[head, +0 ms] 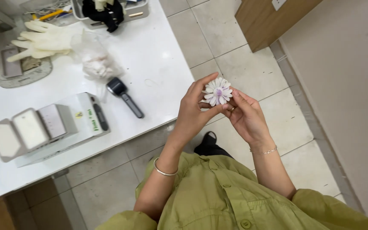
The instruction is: Refining the details of a flower-shaped candle with a sculpting tool and then placing it on a display shelf.
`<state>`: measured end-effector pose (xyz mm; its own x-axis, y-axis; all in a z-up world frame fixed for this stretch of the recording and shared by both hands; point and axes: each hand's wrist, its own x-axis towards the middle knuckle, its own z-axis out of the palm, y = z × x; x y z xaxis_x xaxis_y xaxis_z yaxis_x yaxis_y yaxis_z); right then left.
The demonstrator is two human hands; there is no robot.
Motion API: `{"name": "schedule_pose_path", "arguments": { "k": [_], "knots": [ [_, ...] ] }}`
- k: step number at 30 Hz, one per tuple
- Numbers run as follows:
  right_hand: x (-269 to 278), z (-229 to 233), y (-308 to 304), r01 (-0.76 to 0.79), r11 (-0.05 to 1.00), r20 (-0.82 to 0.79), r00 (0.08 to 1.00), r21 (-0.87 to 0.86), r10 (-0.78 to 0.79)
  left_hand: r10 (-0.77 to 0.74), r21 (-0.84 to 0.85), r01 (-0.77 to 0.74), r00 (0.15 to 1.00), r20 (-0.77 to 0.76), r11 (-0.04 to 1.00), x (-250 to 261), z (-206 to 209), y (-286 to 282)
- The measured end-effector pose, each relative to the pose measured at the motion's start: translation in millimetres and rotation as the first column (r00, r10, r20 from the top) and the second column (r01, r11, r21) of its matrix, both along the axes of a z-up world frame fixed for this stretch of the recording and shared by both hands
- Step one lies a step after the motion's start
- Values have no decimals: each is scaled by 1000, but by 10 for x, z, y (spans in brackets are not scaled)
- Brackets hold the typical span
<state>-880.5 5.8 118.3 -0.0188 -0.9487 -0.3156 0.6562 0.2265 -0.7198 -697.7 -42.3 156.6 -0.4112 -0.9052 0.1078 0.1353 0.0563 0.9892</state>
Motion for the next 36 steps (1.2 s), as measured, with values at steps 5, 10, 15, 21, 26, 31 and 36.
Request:
{"name": "schedule_pose_path", "arguments": {
  "k": [5,10,15,21,26,31,36],
  "knots": [
    [-915,173,-411,-7,999,-12,1000,-54,6,175,-124,-151,962,208,981,-1030,15,-334],
    [-1587,90,-918,-19,996,-42,999,-91,15,269,-234,-208,925,269,950,-1740,-102,-803],
    [-2203,47,-1608,36,993,-3,999,-114,-37,10,249,101,912,-410,963,-2027,-390,-1573],
    [-2435,171,-2934,34,979,94,995,-202,-16,112,428,342,658,-744,837,-2602,-535,-2818],
    [-2673,-46,-4607,94,936,127,991,-339,-53,200,475,468,523,-828,745,-3362,-507,-3856],
    [-3750,-552,-6309,347,788,-186,849,-509,-494,98,415,490,550,-830,767,-3462,-198,-4752],
    [-3748,43,-7087,43,917,-200,971,-397,-132,255,311,-178,940,-229,934,-3686,-416,-5964]
  ]
}}
